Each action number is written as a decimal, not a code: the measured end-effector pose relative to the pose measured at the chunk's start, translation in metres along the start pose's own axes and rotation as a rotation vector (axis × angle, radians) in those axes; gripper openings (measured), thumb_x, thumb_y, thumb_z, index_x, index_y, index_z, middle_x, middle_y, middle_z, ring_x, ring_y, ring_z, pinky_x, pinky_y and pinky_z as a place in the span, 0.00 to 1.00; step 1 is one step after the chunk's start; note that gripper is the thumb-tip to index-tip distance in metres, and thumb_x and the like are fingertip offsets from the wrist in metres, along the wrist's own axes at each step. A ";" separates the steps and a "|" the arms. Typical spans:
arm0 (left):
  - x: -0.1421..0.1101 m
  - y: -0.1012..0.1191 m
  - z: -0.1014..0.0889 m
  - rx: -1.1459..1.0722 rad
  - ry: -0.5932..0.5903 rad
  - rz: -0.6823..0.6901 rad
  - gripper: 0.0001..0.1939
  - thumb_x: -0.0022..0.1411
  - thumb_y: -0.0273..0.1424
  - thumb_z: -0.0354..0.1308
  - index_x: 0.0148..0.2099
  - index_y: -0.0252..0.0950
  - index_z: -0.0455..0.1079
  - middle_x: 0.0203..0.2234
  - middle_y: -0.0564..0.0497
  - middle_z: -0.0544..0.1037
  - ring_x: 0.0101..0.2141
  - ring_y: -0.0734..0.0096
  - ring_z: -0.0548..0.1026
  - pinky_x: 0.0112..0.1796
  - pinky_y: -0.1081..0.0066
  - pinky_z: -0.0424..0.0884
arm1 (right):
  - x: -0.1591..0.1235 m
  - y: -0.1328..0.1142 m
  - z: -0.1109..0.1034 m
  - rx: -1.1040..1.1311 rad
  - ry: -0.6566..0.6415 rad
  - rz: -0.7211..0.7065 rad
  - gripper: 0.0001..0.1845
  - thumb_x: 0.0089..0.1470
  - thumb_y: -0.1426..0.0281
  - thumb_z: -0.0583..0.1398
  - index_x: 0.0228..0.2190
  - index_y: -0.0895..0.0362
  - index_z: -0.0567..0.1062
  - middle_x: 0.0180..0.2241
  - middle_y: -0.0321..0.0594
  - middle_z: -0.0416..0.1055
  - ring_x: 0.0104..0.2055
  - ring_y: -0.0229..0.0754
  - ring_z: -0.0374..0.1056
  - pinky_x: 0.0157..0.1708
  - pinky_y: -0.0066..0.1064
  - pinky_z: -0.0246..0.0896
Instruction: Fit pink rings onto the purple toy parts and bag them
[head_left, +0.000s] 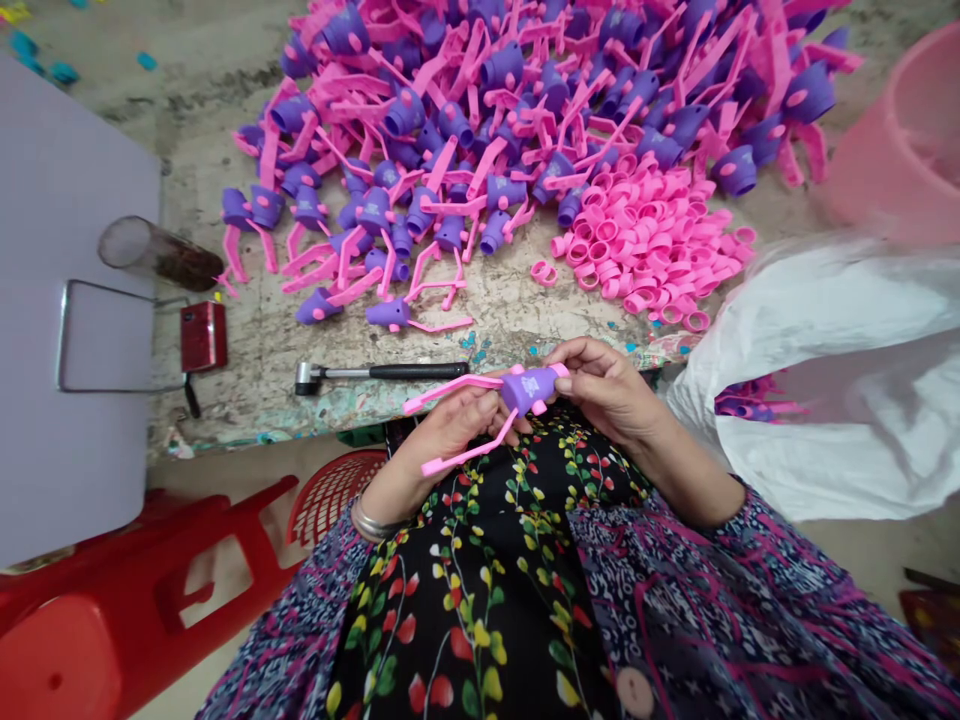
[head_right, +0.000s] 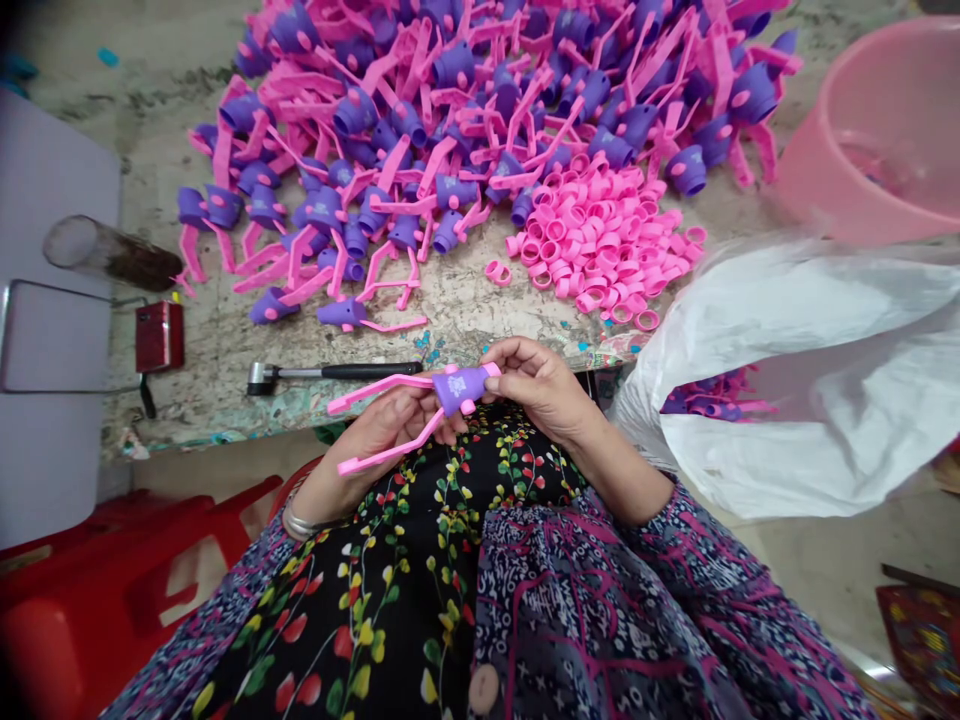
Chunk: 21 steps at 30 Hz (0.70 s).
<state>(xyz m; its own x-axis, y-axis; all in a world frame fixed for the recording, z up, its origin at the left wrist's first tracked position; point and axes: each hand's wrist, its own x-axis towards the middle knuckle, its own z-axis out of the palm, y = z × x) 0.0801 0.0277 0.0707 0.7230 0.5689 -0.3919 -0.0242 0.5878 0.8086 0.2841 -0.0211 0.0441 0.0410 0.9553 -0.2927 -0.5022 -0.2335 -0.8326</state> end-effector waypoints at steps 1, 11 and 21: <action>-0.001 0.003 0.002 0.020 0.011 -0.011 0.27 0.62 0.49 0.57 0.54 0.33 0.70 0.35 0.45 0.80 0.33 0.67 0.76 0.39 0.68 0.70 | 0.000 0.000 0.000 -0.011 0.002 -0.002 0.11 0.41 0.70 0.70 0.30 0.54 0.77 0.27 0.31 0.72 0.26 0.33 0.67 0.30 0.27 0.65; 0.000 0.015 -0.004 0.129 -0.027 -0.122 0.23 0.58 0.51 0.60 0.39 0.34 0.77 0.31 0.46 0.78 0.33 0.68 0.74 0.39 0.67 0.70 | -0.002 -0.008 -0.004 0.004 -0.008 -0.001 0.14 0.39 0.68 0.72 0.31 0.54 0.77 0.28 0.33 0.72 0.26 0.33 0.66 0.29 0.28 0.66; 0.008 0.004 -0.014 0.026 -0.095 -0.126 0.28 0.57 0.51 0.61 0.52 0.36 0.73 0.35 0.46 0.80 0.34 0.68 0.76 0.39 0.68 0.69 | -0.003 -0.006 -0.005 -0.172 -0.014 -0.109 0.15 0.41 0.65 0.73 0.32 0.53 0.77 0.31 0.34 0.72 0.33 0.37 0.66 0.35 0.29 0.65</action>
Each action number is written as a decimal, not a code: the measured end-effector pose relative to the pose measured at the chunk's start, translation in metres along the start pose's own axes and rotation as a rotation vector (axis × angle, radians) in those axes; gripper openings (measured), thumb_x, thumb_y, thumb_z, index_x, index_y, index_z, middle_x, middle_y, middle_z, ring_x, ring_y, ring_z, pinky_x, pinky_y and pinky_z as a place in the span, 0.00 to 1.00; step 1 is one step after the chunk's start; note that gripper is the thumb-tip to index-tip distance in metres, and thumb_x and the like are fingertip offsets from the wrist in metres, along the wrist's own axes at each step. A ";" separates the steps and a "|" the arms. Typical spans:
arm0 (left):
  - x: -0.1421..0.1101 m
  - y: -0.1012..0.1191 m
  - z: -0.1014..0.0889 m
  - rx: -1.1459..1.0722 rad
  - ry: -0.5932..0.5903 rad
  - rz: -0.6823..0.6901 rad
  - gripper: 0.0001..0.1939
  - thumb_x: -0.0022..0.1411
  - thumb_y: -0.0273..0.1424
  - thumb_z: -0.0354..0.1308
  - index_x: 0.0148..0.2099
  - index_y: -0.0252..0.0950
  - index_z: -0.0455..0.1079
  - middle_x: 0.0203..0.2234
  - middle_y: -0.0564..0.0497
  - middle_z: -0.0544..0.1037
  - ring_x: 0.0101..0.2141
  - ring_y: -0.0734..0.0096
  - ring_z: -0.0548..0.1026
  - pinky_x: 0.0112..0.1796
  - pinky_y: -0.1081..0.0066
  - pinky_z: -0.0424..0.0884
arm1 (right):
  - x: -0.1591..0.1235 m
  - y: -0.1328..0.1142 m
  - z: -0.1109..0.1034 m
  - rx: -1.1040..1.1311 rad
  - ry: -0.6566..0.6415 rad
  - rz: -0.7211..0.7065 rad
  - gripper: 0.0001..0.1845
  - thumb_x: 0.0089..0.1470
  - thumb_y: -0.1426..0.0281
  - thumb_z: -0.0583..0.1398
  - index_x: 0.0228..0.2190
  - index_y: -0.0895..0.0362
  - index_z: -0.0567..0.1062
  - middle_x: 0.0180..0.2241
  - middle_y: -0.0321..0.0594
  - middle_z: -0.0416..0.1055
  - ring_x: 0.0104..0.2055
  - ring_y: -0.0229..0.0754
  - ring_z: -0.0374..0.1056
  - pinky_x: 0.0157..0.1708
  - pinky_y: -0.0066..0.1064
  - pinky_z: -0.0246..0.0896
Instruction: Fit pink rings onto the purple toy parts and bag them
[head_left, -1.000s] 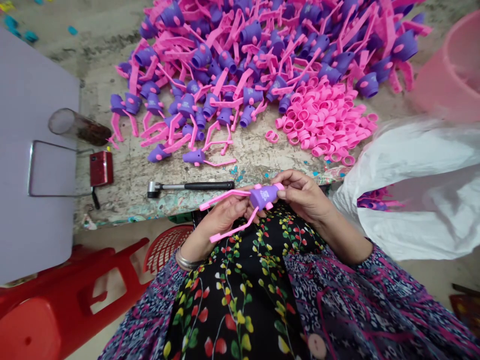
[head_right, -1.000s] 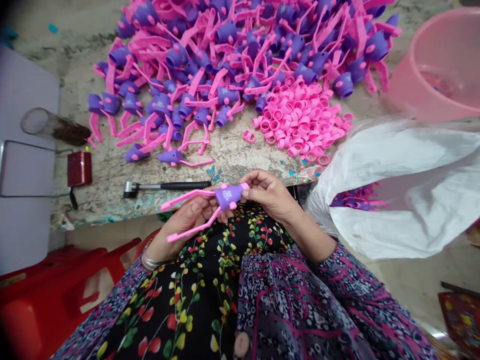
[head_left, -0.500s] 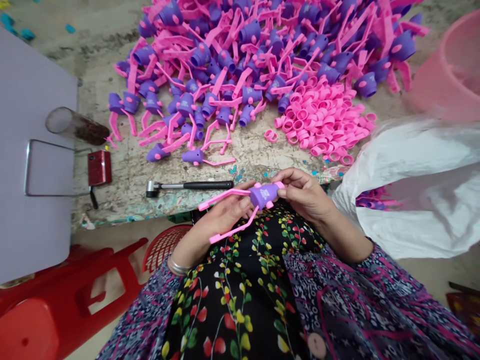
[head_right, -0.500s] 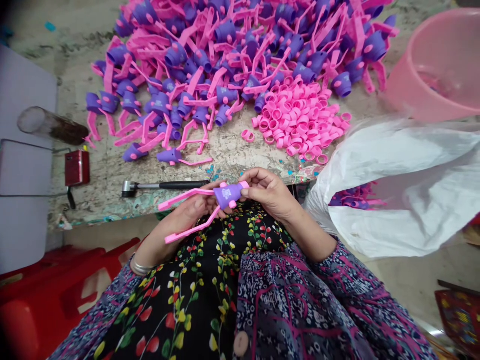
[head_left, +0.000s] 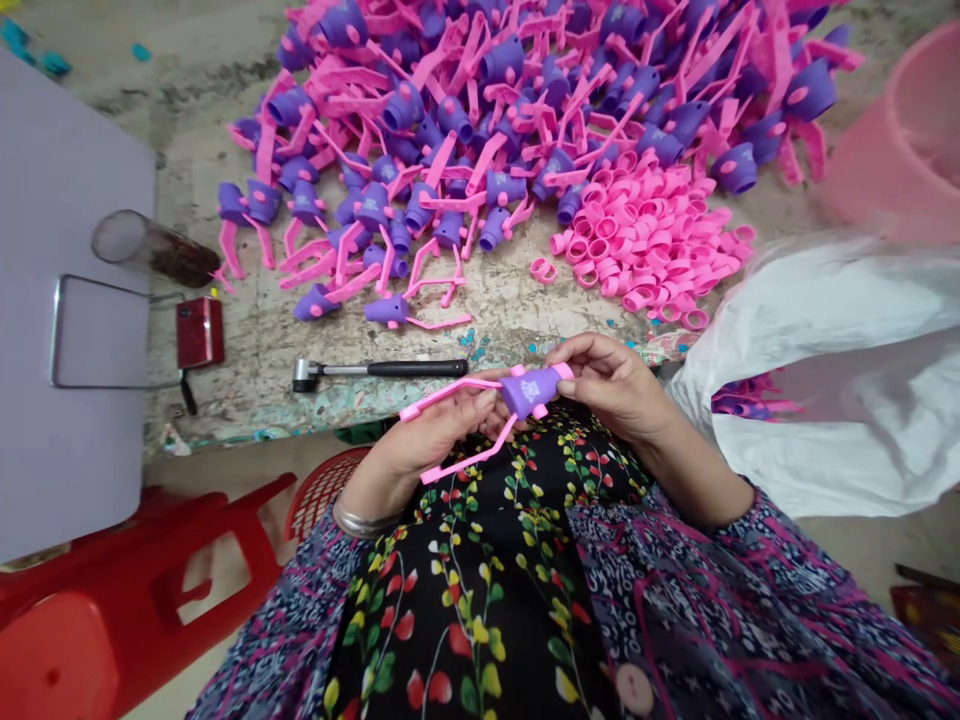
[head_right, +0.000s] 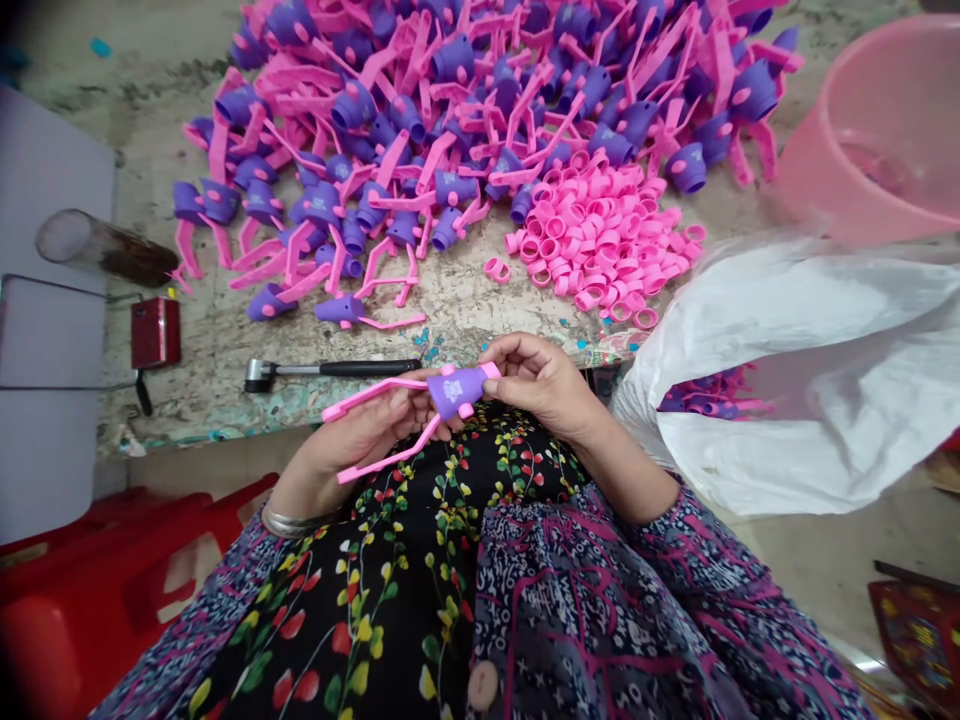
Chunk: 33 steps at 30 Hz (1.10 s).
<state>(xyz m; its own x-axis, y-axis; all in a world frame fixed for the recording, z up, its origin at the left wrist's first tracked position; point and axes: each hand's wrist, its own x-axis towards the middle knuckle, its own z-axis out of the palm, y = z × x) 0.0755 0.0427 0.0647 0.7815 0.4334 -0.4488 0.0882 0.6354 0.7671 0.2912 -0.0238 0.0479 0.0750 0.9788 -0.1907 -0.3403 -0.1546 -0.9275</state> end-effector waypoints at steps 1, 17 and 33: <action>0.001 -0.001 -0.003 0.046 -0.020 0.021 0.26 0.59 0.51 0.59 0.49 0.36 0.74 0.35 0.45 0.79 0.34 0.68 0.75 0.40 0.68 0.69 | 0.000 -0.001 0.000 -0.013 -0.002 -0.008 0.15 0.41 0.64 0.72 0.32 0.52 0.77 0.32 0.35 0.72 0.33 0.37 0.67 0.36 0.30 0.65; -0.002 0.026 0.000 0.568 0.023 0.080 0.18 0.66 0.43 0.53 0.36 0.38 0.79 0.31 0.52 0.79 0.37 0.63 0.73 0.47 0.68 0.67 | -0.008 -0.007 0.014 -0.216 -0.065 -0.132 0.10 0.50 0.68 0.67 0.35 0.53 0.74 0.34 0.38 0.70 0.36 0.39 0.67 0.36 0.31 0.64; 0.004 0.004 0.004 0.459 0.250 0.008 0.21 0.63 0.47 0.56 0.34 0.34 0.76 0.25 0.51 0.75 0.29 0.70 0.70 0.35 0.70 0.65 | -0.004 -0.007 0.023 -0.476 -0.033 -0.198 0.06 0.50 0.70 0.65 0.34 0.54 0.77 0.35 0.40 0.72 0.36 0.40 0.68 0.35 0.32 0.65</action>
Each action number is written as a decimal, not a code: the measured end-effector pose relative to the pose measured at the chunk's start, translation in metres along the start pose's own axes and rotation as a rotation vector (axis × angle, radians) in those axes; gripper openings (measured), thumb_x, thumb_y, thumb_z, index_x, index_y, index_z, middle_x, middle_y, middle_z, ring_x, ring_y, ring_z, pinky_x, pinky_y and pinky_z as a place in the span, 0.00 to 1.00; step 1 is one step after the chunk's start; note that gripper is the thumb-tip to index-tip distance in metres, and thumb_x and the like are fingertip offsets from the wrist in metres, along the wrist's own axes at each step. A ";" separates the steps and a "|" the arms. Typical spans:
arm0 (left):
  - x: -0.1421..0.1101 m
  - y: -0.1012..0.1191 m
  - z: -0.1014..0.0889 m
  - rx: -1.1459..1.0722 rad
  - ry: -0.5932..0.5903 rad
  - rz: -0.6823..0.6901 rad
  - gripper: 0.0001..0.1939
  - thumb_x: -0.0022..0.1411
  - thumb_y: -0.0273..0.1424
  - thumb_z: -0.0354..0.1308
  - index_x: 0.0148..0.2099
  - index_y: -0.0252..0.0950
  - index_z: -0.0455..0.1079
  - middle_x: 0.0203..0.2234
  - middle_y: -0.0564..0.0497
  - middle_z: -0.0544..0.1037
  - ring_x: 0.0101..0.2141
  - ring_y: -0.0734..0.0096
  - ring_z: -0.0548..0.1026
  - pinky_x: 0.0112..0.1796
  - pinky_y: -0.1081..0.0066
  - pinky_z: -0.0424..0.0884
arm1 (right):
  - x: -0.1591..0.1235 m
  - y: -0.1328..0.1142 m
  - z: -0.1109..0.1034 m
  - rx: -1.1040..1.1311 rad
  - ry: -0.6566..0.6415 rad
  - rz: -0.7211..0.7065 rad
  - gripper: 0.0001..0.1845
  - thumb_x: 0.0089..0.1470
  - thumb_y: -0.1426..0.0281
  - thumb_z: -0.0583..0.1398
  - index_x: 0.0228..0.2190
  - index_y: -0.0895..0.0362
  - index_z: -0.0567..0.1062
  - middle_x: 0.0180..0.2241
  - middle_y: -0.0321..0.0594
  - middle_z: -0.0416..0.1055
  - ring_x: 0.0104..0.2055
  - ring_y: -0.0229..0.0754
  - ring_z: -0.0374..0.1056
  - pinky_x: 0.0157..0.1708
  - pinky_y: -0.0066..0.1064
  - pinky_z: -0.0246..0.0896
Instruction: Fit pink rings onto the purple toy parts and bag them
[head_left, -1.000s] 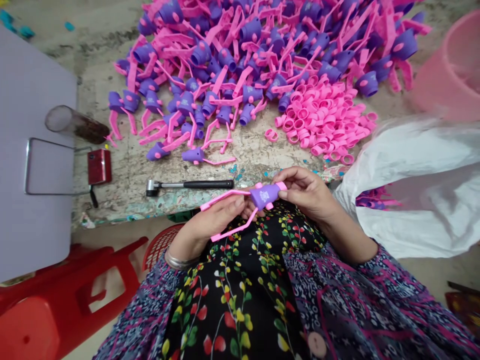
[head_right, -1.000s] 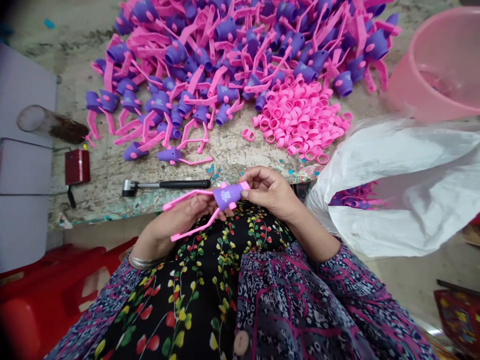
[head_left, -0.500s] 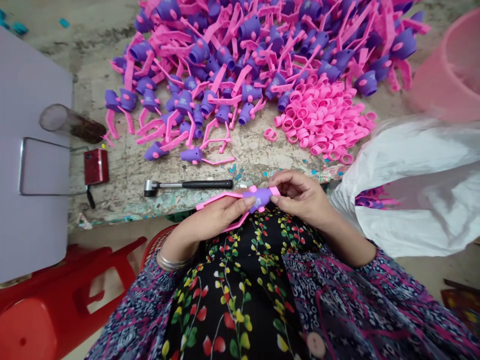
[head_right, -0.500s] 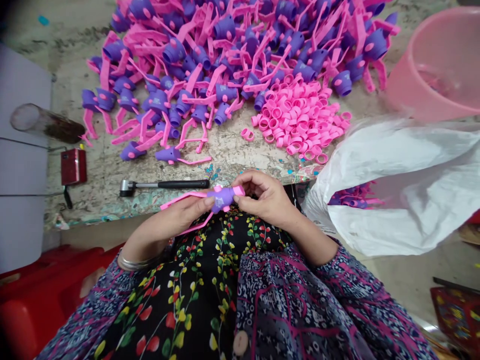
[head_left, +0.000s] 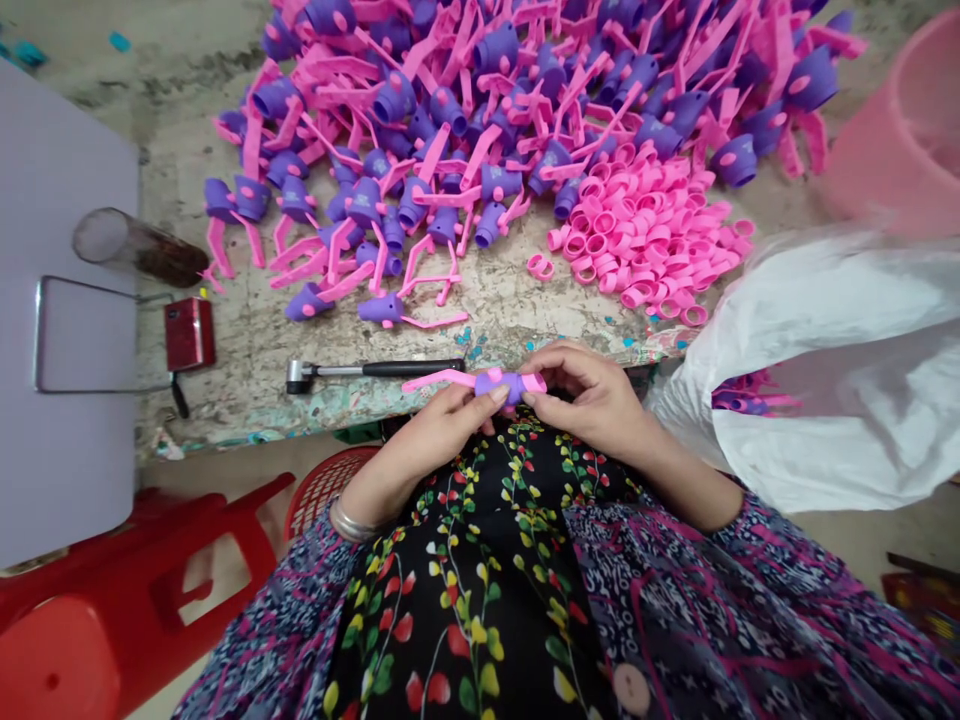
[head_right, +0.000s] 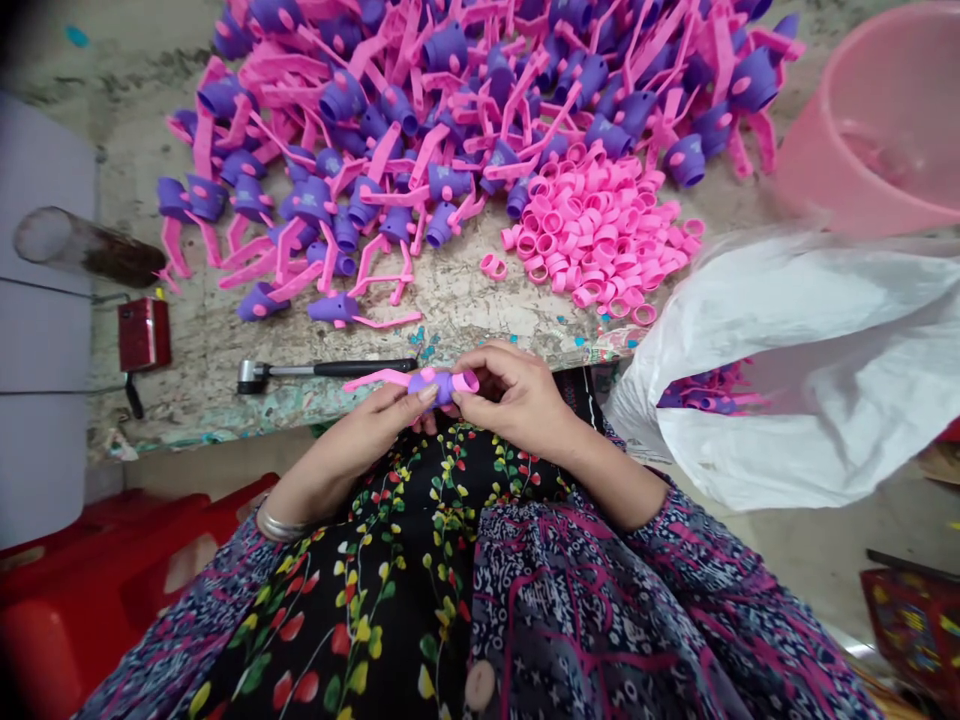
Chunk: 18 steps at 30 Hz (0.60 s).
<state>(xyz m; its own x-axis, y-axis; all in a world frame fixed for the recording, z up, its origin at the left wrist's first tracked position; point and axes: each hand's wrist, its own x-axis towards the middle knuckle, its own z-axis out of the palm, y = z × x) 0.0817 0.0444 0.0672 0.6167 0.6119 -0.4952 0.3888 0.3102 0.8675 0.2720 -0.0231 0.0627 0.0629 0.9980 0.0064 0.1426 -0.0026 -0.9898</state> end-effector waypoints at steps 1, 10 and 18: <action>0.000 0.000 0.002 -0.053 -0.008 -0.011 0.21 0.63 0.47 0.56 0.33 0.34 0.76 0.25 0.51 0.76 0.26 0.72 0.69 0.32 0.71 0.64 | 0.001 0.000 0.000 0.043 0.013 0.026 0.07 0.50 0.69 0.66 0.34 0.54 0.77 0.34 0.39 0.72 0.35 0.40 0.68 0.34 0.32 0.66; 0.002 0.000 0.001 -0.384 -0.145 -0.029 0.19 0.61 0.43 0.58 0.34 0.31 0.79 0.25 0.45 0.80 0.19 0.77 0.69 0.23 0.72 0.60 | 0.004 0.013 -0.006 0.735 0.007 0.369 0.13 0.44 0.66 0.72 0.34 0.53 0.79 0.31 0.33 0.75 0.29 0.32 0.70 0.32 0.25 0.70; 0.004 -0.003 0.003 -0.409 -0.152 -0.022 0.18 0.62 0.41 0.58 0.34 0.30 0.79 0.26 0.45 0.81 0.18 0.77 0.69 0.22 0.74 0.59 | 0.003 0.012 -0.007 0.809 -0.054 0.403 0.13 0.43 0.68 0.73 0.34 0.54 0.81 0.28 0.32 0.75 0.26 0.31 0.70 0.28 0.21 0.69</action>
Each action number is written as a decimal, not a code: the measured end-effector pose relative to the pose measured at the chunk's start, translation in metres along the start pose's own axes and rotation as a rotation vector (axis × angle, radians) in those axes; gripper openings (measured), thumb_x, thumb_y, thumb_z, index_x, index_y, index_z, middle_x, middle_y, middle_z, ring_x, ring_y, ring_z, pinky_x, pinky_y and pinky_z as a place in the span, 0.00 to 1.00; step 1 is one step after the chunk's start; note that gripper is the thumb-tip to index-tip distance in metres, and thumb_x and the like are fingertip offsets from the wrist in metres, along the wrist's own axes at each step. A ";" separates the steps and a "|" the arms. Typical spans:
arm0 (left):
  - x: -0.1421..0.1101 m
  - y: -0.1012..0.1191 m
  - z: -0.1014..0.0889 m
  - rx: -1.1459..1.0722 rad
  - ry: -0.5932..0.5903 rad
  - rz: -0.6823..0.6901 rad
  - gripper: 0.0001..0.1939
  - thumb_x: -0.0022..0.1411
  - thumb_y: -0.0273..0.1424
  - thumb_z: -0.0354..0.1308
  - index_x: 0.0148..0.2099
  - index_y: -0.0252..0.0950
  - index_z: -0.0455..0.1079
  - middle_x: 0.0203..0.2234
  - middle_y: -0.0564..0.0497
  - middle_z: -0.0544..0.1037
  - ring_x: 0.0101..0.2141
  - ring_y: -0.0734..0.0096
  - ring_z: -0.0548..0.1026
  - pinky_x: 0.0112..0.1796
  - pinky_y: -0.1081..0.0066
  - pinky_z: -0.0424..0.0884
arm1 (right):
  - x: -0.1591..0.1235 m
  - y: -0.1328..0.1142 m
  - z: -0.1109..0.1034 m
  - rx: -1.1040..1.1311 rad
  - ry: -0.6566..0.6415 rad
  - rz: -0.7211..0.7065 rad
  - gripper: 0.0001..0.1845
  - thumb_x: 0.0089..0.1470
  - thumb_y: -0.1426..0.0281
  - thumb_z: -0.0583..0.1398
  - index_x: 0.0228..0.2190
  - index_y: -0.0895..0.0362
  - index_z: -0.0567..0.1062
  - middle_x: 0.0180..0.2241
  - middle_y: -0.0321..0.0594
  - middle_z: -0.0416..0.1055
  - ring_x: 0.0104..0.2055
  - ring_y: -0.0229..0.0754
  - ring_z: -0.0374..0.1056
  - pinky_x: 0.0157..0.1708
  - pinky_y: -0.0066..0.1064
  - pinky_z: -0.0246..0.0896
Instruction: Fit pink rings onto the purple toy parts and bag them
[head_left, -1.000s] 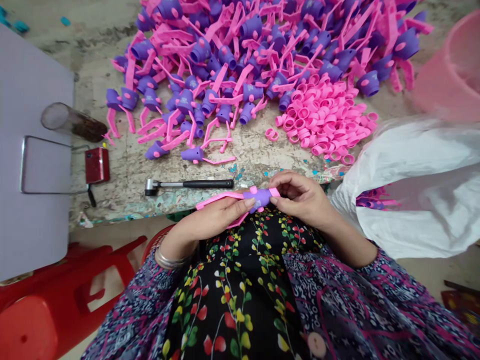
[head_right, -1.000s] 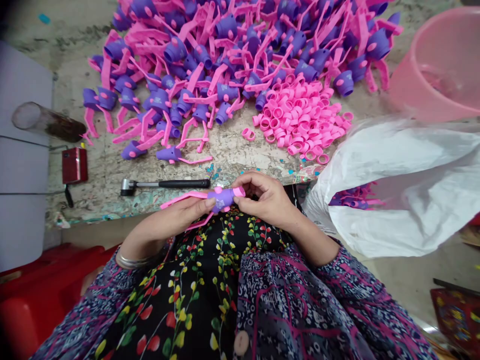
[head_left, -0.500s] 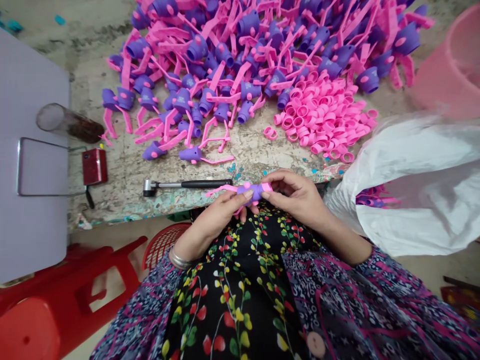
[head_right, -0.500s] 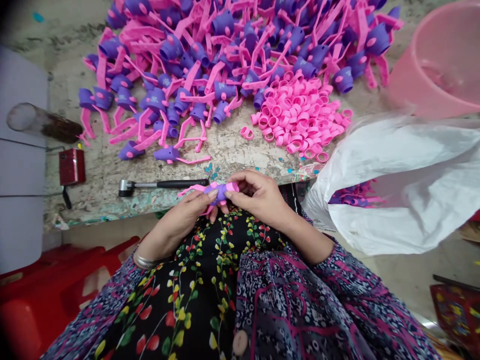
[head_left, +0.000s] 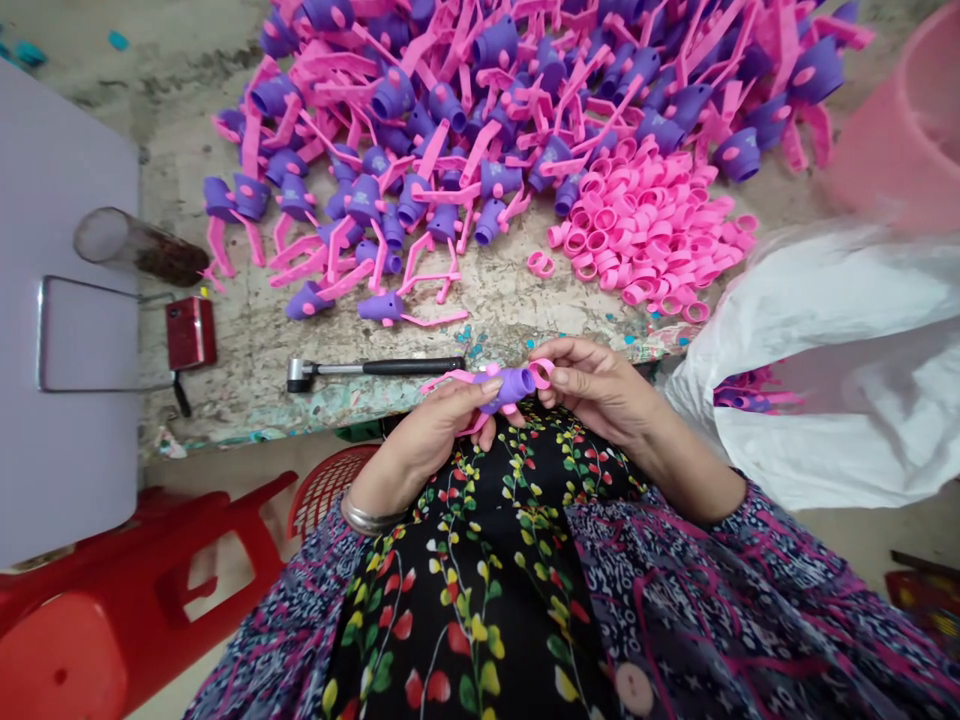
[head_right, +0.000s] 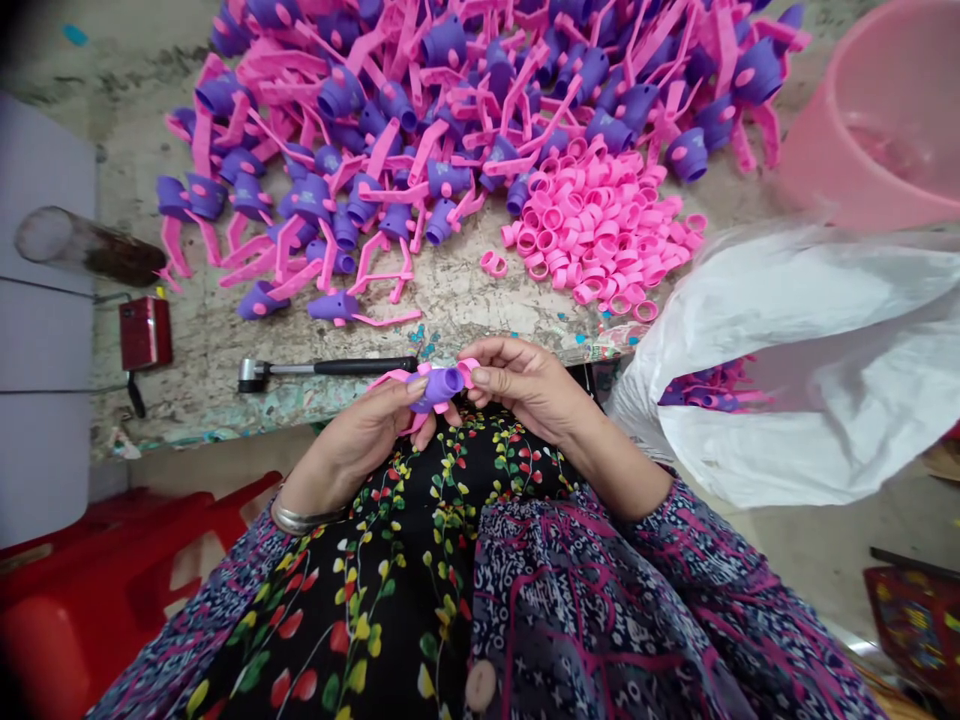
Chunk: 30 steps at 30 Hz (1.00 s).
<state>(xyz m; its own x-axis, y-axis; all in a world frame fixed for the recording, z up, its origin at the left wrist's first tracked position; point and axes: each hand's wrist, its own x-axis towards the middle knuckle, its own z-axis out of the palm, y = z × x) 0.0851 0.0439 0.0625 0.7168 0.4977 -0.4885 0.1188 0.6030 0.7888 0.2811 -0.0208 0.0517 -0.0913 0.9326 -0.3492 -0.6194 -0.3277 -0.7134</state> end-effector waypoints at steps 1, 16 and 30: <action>0.000 0.000 0.000 -0.002 -0.001 0.000 0.18 0.62 0.42 0.58 0.35 0.30 0.78 0.26 0.45 0.81 0.18 0.77 0.69 0.21 0.74 0.59 | 0.000 0.000 0.000 0.002 -0.008 -0.001 0.13 0.43 0.68 0.73 0.34 0.54 0.81 0.28 0.32 0.75 0.27 0.31 0.71 0.29 0.21 0.70; -0.001 -0.004 0.000 0.098 0.038 0.008 0.19 0.61 0.44 0.57 0.31 0.31 0.75 0.26 0.48 0.79 0.17 0.81 0.65 0.22 0.74 0.58 | 0.000 0.000 -0.002 -0.098 -0.023 -0.084 0.11 0.44 0.70 0.72 0.34 0.52 0.82 0.32 0.33 0.77 0.30 0.31 0.71 0.33 0.22 0.70; -0.012 0.007 0.016 0.324 0.241 -0.044 0.20 0.62 0.46 0.56 0.29 0.34 0.73 0.20 0.54 0.71 0.20 0.77 0.61 0.24 0.73 0.56 | -0.001 0.005 -0.008 -0.327 -0.032 -0.173 0.11 0.46 0.69 0.71 0.35 0.52 0.81 0.34 0.35 0.76 0.35 0.35 0.71 0.39 0.28 0.67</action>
<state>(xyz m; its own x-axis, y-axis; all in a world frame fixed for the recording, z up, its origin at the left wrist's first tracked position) 0.0883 0.0319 0.0797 0.5290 0.6309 -0.5675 0.3836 0.4188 0.8231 0.2840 -0.0246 0.0433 -0.0347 0.9810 -0.1908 -0.3459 -0.1909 -0.9186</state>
